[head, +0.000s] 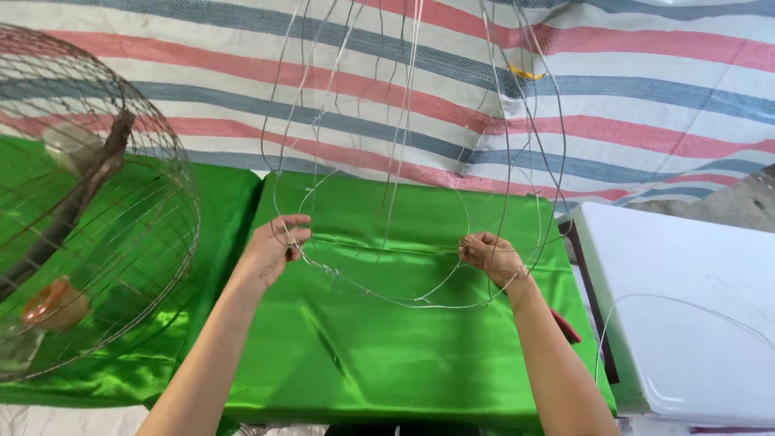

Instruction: Adjusting the spacing of vertical wires on a circular wireframe base and securing them using pliers.

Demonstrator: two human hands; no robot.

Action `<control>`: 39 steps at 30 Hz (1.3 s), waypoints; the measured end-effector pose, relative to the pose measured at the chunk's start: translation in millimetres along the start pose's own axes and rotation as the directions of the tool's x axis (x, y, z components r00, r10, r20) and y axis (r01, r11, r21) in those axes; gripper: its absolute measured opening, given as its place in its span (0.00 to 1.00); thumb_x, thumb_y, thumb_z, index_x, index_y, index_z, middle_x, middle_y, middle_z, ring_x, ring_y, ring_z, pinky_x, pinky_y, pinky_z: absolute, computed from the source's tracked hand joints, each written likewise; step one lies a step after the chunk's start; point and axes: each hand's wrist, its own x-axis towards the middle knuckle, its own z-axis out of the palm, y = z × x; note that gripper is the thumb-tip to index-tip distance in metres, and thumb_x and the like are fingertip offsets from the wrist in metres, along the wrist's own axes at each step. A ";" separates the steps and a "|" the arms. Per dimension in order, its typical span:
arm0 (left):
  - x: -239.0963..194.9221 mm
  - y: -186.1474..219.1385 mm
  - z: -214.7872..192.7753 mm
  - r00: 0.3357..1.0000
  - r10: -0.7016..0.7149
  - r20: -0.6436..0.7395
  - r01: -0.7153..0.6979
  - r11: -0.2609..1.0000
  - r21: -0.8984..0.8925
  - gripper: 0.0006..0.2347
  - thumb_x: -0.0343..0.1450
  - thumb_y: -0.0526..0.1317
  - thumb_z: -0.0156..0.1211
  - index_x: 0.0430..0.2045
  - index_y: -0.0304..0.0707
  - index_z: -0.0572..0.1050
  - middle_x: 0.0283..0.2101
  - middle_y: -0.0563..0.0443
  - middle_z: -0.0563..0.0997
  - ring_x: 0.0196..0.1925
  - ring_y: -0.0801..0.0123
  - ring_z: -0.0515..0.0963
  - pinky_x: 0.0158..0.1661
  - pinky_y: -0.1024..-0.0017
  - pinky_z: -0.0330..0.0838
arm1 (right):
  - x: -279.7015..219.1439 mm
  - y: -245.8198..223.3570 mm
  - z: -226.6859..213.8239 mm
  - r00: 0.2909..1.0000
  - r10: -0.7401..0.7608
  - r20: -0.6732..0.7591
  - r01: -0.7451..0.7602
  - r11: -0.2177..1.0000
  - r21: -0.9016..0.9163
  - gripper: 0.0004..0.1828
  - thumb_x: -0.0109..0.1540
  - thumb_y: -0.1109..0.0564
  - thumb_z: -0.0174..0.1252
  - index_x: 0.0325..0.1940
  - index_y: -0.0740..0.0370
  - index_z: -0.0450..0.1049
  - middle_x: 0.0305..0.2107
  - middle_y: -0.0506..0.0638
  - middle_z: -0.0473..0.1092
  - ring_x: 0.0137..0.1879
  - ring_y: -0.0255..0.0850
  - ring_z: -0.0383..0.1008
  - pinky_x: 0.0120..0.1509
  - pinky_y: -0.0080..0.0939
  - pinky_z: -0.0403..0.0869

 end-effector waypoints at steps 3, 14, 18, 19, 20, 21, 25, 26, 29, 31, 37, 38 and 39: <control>-9.0 -5.0 10.2 1.000 -0.010 0.012 0.009 0.995 0.095 0.19 0.65 0.31 0.73 0.49 0.32 0.76 0.26 0.45 0.75 0.20 0.71 0.71 0.19 0.74 0.70 | 3.6 9.4 -16.9 0.995 0.094 0.035 -0.093 0.996 -0.016 0.08 0.59 0.63 0.68 0.35 0.62 0.74 0.37 0.55 0.80 0.42 0.49 0.83 0.51 0.53 0.84; 43.3 -40.5 -53.9 0.972 0.077 -0.223 -0.001 0.947 0.322 0.30 0.63 0.46 0.81 0.49 0.24 0.68 0.37 0.36 0.76 0.32 0.60 0.80 0.26 0.64 0.82 | 13.9 22.6 -20.9 0.993 0.065 0.095 -0.051 0.989 -0.141 0.07 0.58 0.63 0.70 0.35 0.65 0.76 0.34 0.56 0.80 0.41 0.49 0.83 0.49 0.51 0.84; 63.4 -46.3 -48.0 0.965 0.128 -0.228 -0.062 0.959 0.276 0.32 0.67 0.45 0.77 0.59 0.26 0.65 0.46 0.31 0.77 0.43 0.53 0.83 0.33 0.61 0.85 | 12.6 22.9 -20.3 0.994 0.032 0.107 -0.015 0.988 -0.155 0.08 0.58 0.63 0.70 0.35 0.67 0.77 0.32 0.58 0.79 0.39 0.49 0.83 0.49 0.52 0.84; 65.5 -44.7 -41.7 0.964 0.129 -0.232 -0.063 0.960 0.272 0.32 0.67 0.45 0.77 0.59 0.26 0.65 0.46 0.31 0.77 0.43 0.53 0.83 0.33 0.61 0.85 | 12.7 22.3 -21.8 0.993 0.032 0.111 -0.014 0.987 -0.159 0.08 0.58 0.63 0.70 0.35 0.67 0.77 0.32 0.58 0.79 0.39 0.49 0.83 0.49 0.52 0.84; 67.7 -42.9 -35.8 0.975 0.118 -0.190 -0.062 0.959 0.278 0.32 0.67 0.44 0.77 0.60 0.24 0.64 0.47 0.29 0.77 0.43 0.52 0.83 0.34 0.61 0.85 | 12.7 21.8 -23.0 0.993 0.037 0.109 -0.020 0.988 -0.153 0.08 0.58 0.63 0.70 0.36 0.68 0.77 0.33 0.58 0.79 0.39 0.50 0.83 0.50 0.52 0.84; 67.8 -40.7 -32.2 0.982 0.106 -0.155 -0.058 0.957 0.284 0.32 0.67 0.42 0.76 0.61 0.22 0.64 0.48 0.27 0.77 0.44 0.50 0.83 0.34 0.61 0.85 | 13.1 21.8 -22.3 0.993 0.046 0.113 -0.029 0.988 -0.149 0.08 0.59 0.63 0.69 0.37 0.69 0.77 0.33 0.58 0.79 0.40 0.50 0.83 0.51 0.53 0.84; 90.1 -57.7 -35.5 0.988 0.074 -0.135 -0.026 0.945 0.325 0.30 0.65 0.38 0.76 0.58 0.22 0.67 0.47 0.26 0.78 0.42 0.50 0.83 0.31 0.61 0.85 | 3.5 14.5 -12.9 0.991 0.044 0.124 -0.023 0.986 -0.168 0.09 0.59 0.62 0.69 0.38 0.69 0.77 0.33 0.58 0.78 0.41 0.50 0.83 0.52 0.53 0.83; 92.2 -59.0 -35.4 0.984 0.101 -0.146 -0.030 0.906 0.423 0.28 0.64 0.37 0.75 0.57 0.22 0.70 0.44 0.28 0.81 0.40 0.52 0.85 0.32 0.61 0.84 | 1.2 12.9 -9.9 0.992 0.045 0.119 -0.025 0.985 -0.169 0.09 0.59 0.62 0.69 0.38 0.68 0.77 0.33 0.57 0.78 0.41 0.49 0.83 0.52 0.53 0.83; 109.1 -69.4 -37.9 0.981 0.109 -0.162 0.006 0.813 0.582 0.26 0.60 0.38 0.76 0.53 0.28 0.75 0.39 0.37 0.85 0.40 0.56 0.86 0.39 0.61 0.83 | -4.8 7.1 -4.6 0.993 0.045 0.107 -0.026 0.984 -0.176 0.09 0.59 0.61 0.69 0.38 0.68 0.78 0.33 0.56 0.79 0.41 0.48 0.83 0.53 0.53 0.82; 119.0 -78.2 -41.3 0.980 0.091 -0.175 0.044 0.763 0.645 0.26 0.58 0.40 0.76 0.51 0.34 0.78 0.37 0.44 0.87 0.42 0.59 0.87 0.45 0.60 0.81 | -6.7 6.0 -3.4 0.993 0.046 0.104 -0.027 0.983 -0.182 0.09 0.58 0.61 0.70 0.38 0.67 0.78 0.33 0.57 0.79 0.41 0.48 0.83 0.54 0.52 0.82; 116.8 -82.6 -39.1 0.986 0.093 -0.141 0.046 0.656 0.753 0.27 0.53 0.41 0.78 0.50 0.55 0.80 0.33 0.56 0.87 0.45 0.64 0.86 0.52 0.63 0.77 | -2.2 11.5 -5.6 0.993 0.033 0.117 -0.012 0.984 -0.180 0.10 0.60 0.60 0.69 0.40 0.69 0.78 0.34 0.58 0.78 0.42 0.49 0.83 0.54 0.53 0.82; 112.9 -79.2 -37.1 0.988 0.098 -0.119 0.031 0.625 0.780 0.27 0.55 0.41 0.77 0.52 0.54 0.80 0.34 0.54 0.86 0.46 0.62 0.85 0.53 0.62 0.77 | -3.4 10.3 -2.9 0.995 0.040 0.095 -0.022 0.983 -0.181 0.10 0.60 0.60 0.69 0.39 0.69 0.77 0.35 0.58 0.79 0.42 0.49 0.83 0.54 0.53 0.82; 110.1 -75.9 -32.6 0.991 0.102 -0.090 0.012 0.592 0.806 0.27 0.57 0.41 0.75 0.54 0.53 0.79 0.35 0.53 0.86 0.47 0.59 0.85 0.53 0.61 0.77 | -5.8 8.4 -2.4 0.997 0.044 0.068 -0.031 0.983 -0.180 0.10 0.59 0.60 0.70 0.38 0.68 0.77 0.36 0.57 0.79 0.42 0.48 0.83 0.54 0.52 0.82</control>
